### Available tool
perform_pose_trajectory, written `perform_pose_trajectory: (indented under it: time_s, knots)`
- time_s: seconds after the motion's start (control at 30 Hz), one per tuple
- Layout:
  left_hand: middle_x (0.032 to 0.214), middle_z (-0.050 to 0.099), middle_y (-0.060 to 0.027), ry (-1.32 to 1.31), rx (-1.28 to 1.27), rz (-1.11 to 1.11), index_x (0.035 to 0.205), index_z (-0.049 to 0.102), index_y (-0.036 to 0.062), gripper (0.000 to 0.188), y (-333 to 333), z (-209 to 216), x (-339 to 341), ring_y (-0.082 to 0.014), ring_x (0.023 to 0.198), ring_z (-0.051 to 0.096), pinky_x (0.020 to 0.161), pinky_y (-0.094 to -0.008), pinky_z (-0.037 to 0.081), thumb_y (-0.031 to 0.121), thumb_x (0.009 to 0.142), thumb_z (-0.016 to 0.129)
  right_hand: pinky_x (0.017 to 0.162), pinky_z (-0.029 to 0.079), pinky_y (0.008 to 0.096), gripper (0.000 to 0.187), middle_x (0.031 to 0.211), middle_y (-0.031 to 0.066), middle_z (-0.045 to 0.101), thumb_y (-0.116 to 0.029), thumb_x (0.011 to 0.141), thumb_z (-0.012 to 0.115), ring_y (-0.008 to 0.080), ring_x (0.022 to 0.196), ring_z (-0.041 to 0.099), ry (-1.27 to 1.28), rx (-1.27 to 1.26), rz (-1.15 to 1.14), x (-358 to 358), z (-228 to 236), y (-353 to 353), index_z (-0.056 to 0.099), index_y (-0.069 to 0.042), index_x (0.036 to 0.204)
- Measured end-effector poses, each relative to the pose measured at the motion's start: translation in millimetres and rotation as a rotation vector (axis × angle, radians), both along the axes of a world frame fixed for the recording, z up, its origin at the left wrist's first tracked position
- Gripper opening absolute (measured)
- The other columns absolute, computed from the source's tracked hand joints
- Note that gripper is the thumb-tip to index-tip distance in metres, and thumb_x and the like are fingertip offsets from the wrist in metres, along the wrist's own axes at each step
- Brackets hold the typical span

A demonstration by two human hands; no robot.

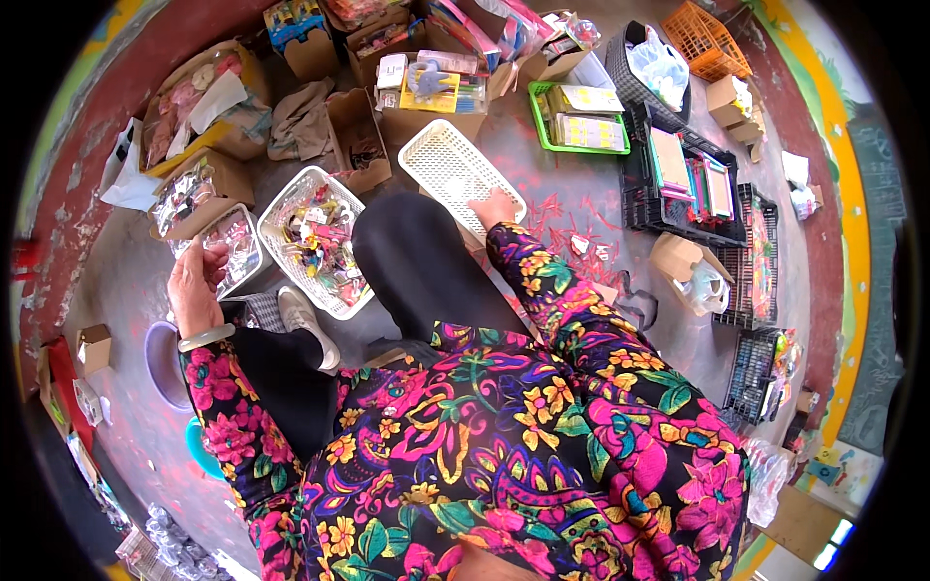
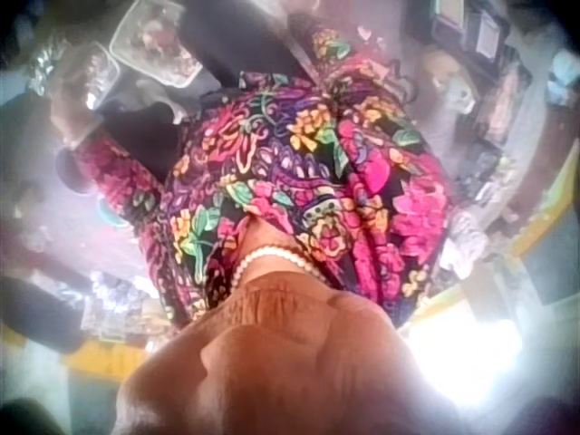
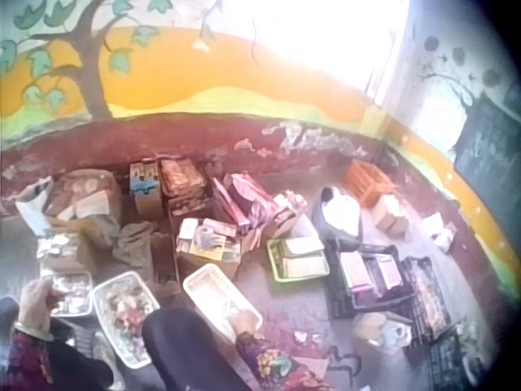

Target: The person sits on the floor and sorts small colorful craft items from a white basket into clear plastic bags. They pick up items, place them into bags, and seal the bags before moving them to a nearby container.

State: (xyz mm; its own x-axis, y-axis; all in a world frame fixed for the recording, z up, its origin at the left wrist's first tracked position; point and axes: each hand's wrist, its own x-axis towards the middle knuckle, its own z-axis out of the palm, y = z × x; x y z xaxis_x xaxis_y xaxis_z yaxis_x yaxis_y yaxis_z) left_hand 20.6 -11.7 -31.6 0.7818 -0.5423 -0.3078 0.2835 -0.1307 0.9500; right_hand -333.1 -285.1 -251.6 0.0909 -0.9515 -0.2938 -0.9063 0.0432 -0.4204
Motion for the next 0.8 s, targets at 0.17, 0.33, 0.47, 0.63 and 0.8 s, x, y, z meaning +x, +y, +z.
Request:
perform_pose_trajectory:
  time_s: [0.17,0.33,0.47,0.63,0.8]
  knots:
    - [0.075,0.063,-0.0079,-0.017,0.02,-0.009,0.071,0.054,0.005,0.027,-2.3,-3.9,-1.3,-0.0098,0.062,0.056,0.056,-0.0198,0.043,0.027,0.086,0.054,0.084,0.043,0.0393,0.048,0.095,0.0209,0.058,-0.029,0.061,0.071,0.0329,0.094,0.055,0.15,-0.191,-0.074,24.8,23.1,11.4,0.056,0.004,0.092]
    - [0.074,0.063,-0.0083,-0.029,0.037,-0.017,0.07,0.054,0.005,0.027,-5.8,-1.5,-5.7,-0.0091,0.061,0.055,0.055,-0.0193,0.043,0.027,0.086,0.055,0.074,0.045,0.0361,0.03,0.082,0.0139,0.063,-0.028,0.06,0.071,0.0284,0.08,0.06,-0.086,-0.142,-0.045,14.9,-15.2,-9.4,0.063,-0.006,0.079]
    - [0.073,0.063,-0.0083,-0.043,0.036,-0.004,0.068,0.053,0.0055,0.028,-4.3,1.0,-6.3,-0.0089,0.061,0.055,0.055,-0.0191,0.043,0.027,0.086,0.055,0.065,0.046,0.0353,0.024,0.072,0.0139,0.063,-0.023,0.064,0.069,0.0269,0.068,0.06,-0.445,-0.061,-0.072,13.7,-21.2,-14.3,0.064,-0.002,0.075]
    - [0.072,0.063,-0.0082,-0.06,0.041,-0.006,0.066,0.053,0.0057,0.029,-2.5,0.4,-6.4,-0.0089,0.06,0.054,0.054,-0.019,0.043,0.027,0.086,0.055,0.057,0.045,0.0275,0.016,0.064,0.0075,0.062,-0.015,0.068,0.065,0.0153,0.058,0.058,-0.77,0.008,-0.154,9.6,-15.3,-16.9,0.065,0.0,0.075]
    - [0.072,0.063,-0.0083,-0.07,0.051,-0.002,0.066,0.053,0.0054,0.03,-0.9,-4.0,-4.0,-0.0089,0.058,0.054,0.053,-0.0192,0.043,0.027,0.086,0.055,0.051,0.044,0.0225,0.016,0.068,0.0049,0.062,-0.012,0.071,0.063,0.0106,0.059,0.057,-0.743,0.041,-0.136,-4.3,2.0,-16.0,0.062,0.001,0.081]
